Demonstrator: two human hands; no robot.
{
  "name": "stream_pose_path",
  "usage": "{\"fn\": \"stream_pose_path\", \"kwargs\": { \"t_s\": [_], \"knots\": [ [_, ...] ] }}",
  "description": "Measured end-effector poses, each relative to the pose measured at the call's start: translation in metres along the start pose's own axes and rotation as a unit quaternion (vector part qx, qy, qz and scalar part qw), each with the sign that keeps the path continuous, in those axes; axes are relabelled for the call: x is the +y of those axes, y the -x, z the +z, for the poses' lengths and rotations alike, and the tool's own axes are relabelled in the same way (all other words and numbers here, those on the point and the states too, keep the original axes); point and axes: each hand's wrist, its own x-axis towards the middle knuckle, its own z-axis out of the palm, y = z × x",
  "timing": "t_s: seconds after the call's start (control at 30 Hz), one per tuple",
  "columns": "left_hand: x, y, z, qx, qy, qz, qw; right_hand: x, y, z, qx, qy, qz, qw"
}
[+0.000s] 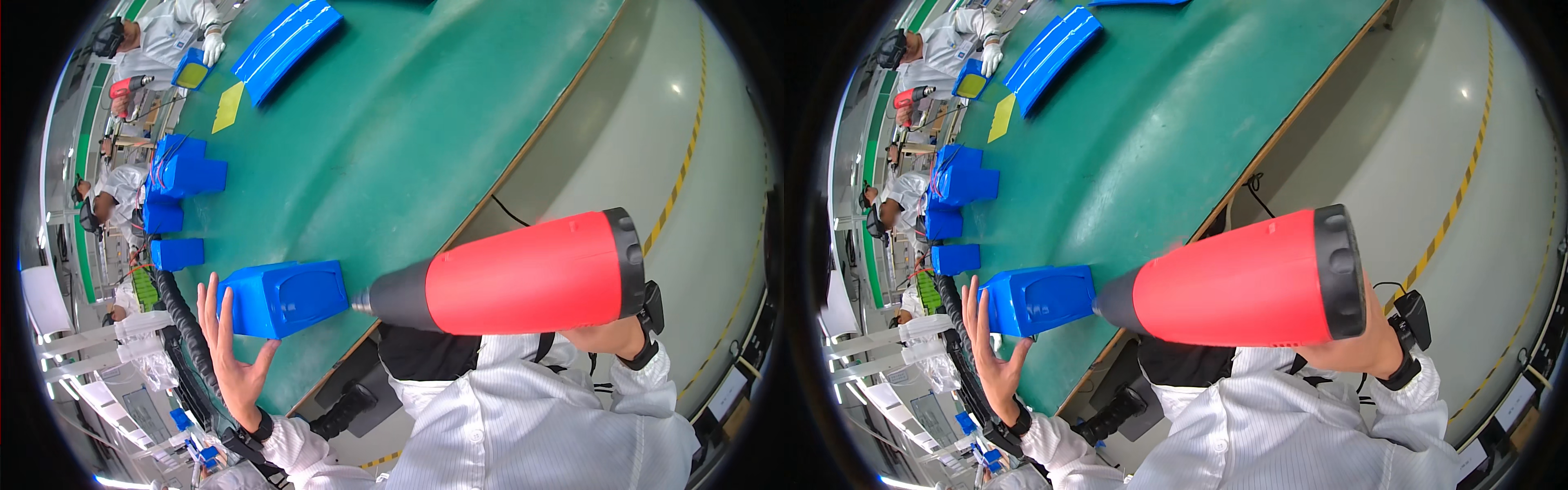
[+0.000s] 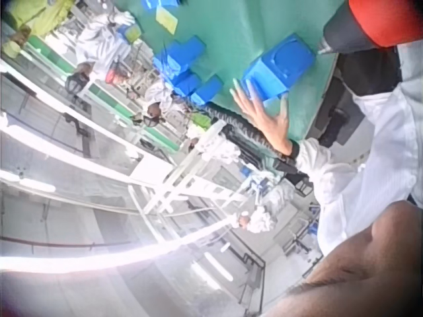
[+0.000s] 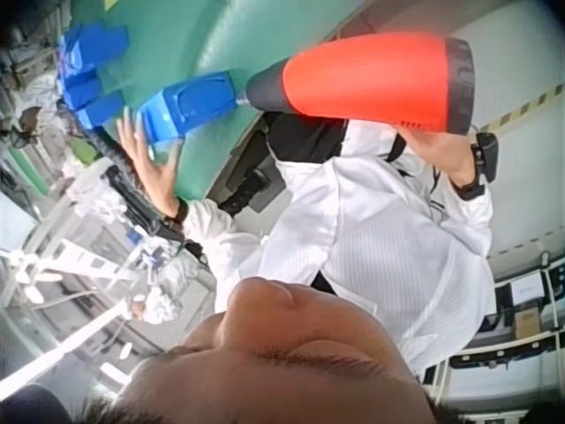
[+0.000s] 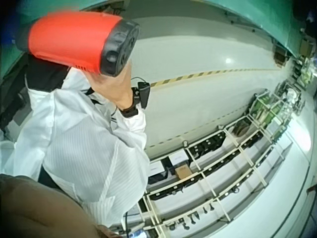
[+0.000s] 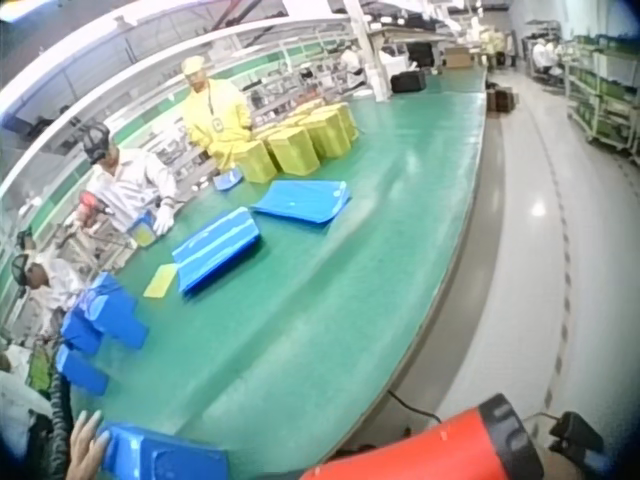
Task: Apply heat shrink wrap and finalize assembly of lithium battery packs using a heat gun and tweezers.
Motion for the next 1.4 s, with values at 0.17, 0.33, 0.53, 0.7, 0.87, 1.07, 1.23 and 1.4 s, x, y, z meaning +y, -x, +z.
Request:
{"fn": "stream_pose_path", "kwargs": {
  "t_s": [0.17, 0.33, 0.53, 0.7, 0.87, 1.07, 1.23, 1.4],
  "knots": [
    [0.007, -0.014, -0.002, -0.028, 0.012, 0.017, 0.999, 0.004, 0.012, 0.008, 0.004, -0.005, 0.018, 1.000],
    [0.006, -0.020, 0.002, -0.031, 0.021, 0.029, 0.999, -0.002, 0.007, 0.015, -0.014, 0.039, 0.020, 0.999],
    [0.007, -0.018, 0.001, -0.039, 0.030, 0.007, 0.999, -0.002, 0.001, 0.013, -0.032, -0.006, 0.077, 0.997],
    [0.005, -0.017, 0.004, -0.041, 0.022, -0.001, 0.999, -0.004, -0.007, 0.020, 0.077, -0.004, 0.032, 0.997],
    [0.009, -0.021, 0.005, -0.044, 0.015, 0.003, 0.999, -0.018, -0.034, 0.010, 0.082, -0.045, 0.036, 0.995],
    [0.000, -0.014, 0.001, -0.027, 0.026, -0.008, 0.999, -0.025, -0.042, 0.003, 0.081, -0.085, 0.012, 0.993],
    [-0.011, -0.007, 0.001, -0.025, 0.020, -0.029, 0.999, -0.028, -0.043, -0.003, 0.018, -0.082, 0.001, 0.997],
    [-0.025, 0.002, 0.003, -0.013, 0.058, -0.043, 0.997, -0.028, -0.051, -0.005, 0.031, -0.192, 0.022, 0.981]
  ]
}}
